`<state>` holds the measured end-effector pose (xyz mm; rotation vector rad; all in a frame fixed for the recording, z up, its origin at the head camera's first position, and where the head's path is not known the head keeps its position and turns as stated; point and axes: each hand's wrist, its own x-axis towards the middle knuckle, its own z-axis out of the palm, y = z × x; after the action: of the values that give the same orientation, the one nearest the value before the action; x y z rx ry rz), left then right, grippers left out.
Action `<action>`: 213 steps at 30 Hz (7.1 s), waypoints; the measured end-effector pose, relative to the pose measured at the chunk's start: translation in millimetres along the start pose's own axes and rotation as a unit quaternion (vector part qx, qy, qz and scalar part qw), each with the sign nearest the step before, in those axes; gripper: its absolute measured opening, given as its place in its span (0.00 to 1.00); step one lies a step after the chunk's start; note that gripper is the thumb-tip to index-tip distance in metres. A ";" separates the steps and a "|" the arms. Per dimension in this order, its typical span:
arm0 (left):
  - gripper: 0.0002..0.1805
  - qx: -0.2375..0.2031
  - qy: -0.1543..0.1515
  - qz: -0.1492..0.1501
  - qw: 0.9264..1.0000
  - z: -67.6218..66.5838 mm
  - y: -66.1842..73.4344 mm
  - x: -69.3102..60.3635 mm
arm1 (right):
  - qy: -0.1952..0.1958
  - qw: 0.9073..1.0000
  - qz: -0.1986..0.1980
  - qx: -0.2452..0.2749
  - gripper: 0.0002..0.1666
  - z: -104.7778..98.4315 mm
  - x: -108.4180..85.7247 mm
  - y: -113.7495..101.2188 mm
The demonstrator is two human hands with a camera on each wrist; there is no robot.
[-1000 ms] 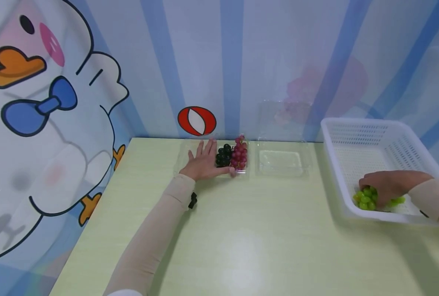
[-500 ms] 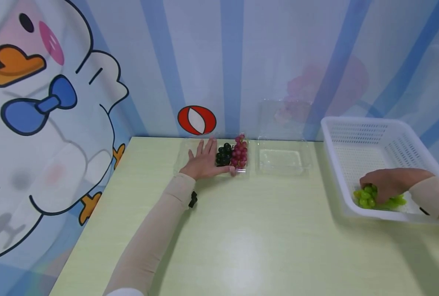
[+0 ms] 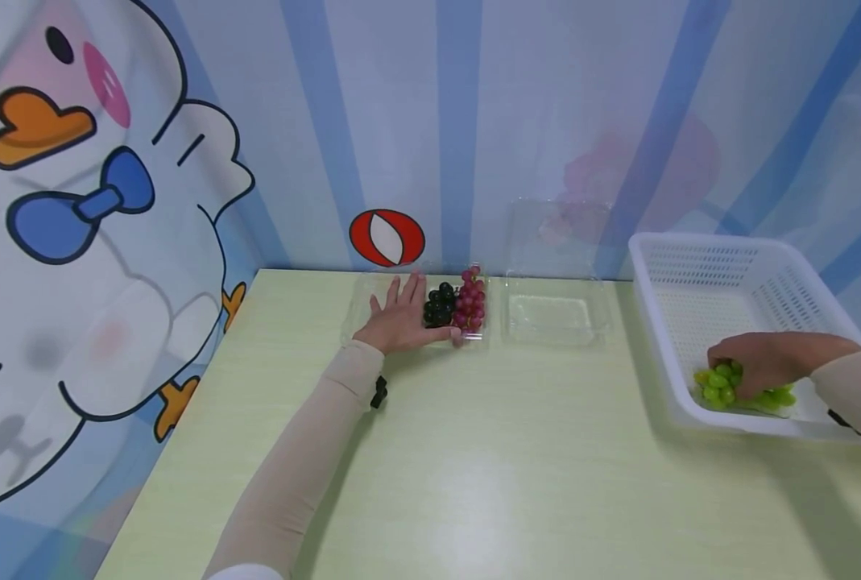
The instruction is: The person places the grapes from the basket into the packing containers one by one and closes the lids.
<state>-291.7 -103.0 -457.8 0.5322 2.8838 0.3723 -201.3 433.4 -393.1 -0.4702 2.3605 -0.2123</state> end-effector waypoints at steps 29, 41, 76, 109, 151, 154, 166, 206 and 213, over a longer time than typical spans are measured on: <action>0.68 -0.005 0.003 -0.005 1.000 2.6 -0.4 1.1 | 0.147 0.988 0.042 -0.010 0.28 -9.6 -18.7 8.7; 0.68 -0.001 0.003 -0.002 1.000 2.5 -0.7 0.7 | 0.228 0.972 0.043 -0.038 0.27 -8.5 -21.7 5.4; 0.69 -0.007 -0.002 -0.007 1.000 0.5 -0.2 2.0 | 0.355 0.931 0.009 -0.086 0.31 -7.6 -37.1 -30.2; 0.67 -0.014 0.009 -0.004 1.000 0.8 1.1 0.6 | 0.437 0.895 0.028 -0.080 0.32 0.9 -44.0 -51.1; 0.68 -0.015 0.012 0.001 1.000 0.1 1.0 -1.0 | 0.441 0.896 -0.007 -0.043 0.29 -11.3 -31.2 -83.8; 0.68 -0.015 0.010 0.000 1.000 0.6 1.0 -0.6 | 0.436 0.899 -0.009 -0.045 0.29 -12.8 -31.8 -85.3; 0.68 -0.012 0.008 -0.001 1.000 -0.3 1.4 -1.4 | 0.421 0.904 -0.027 -0.060 0.28 -22.1 -30.5 -97.6; 0.69 -0.022 0.002 -0.007 1.000 1.4 0.3 1.0 | 0.345 0.935 -0.027 -0.081 0.28 -51.7 4.6 -128.6; 0.69 -0.020 0.007 -0.006 1.000 1.7 -0.5 0.9 | 0.350 0.932 -0.040 -0.086 0.25 -56.6 12.3 -134.8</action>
<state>-292.3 -102.8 -459.6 0.5063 2.8859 0.4315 -211.1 305.7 -321.6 -0.6560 3.0801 -0.2408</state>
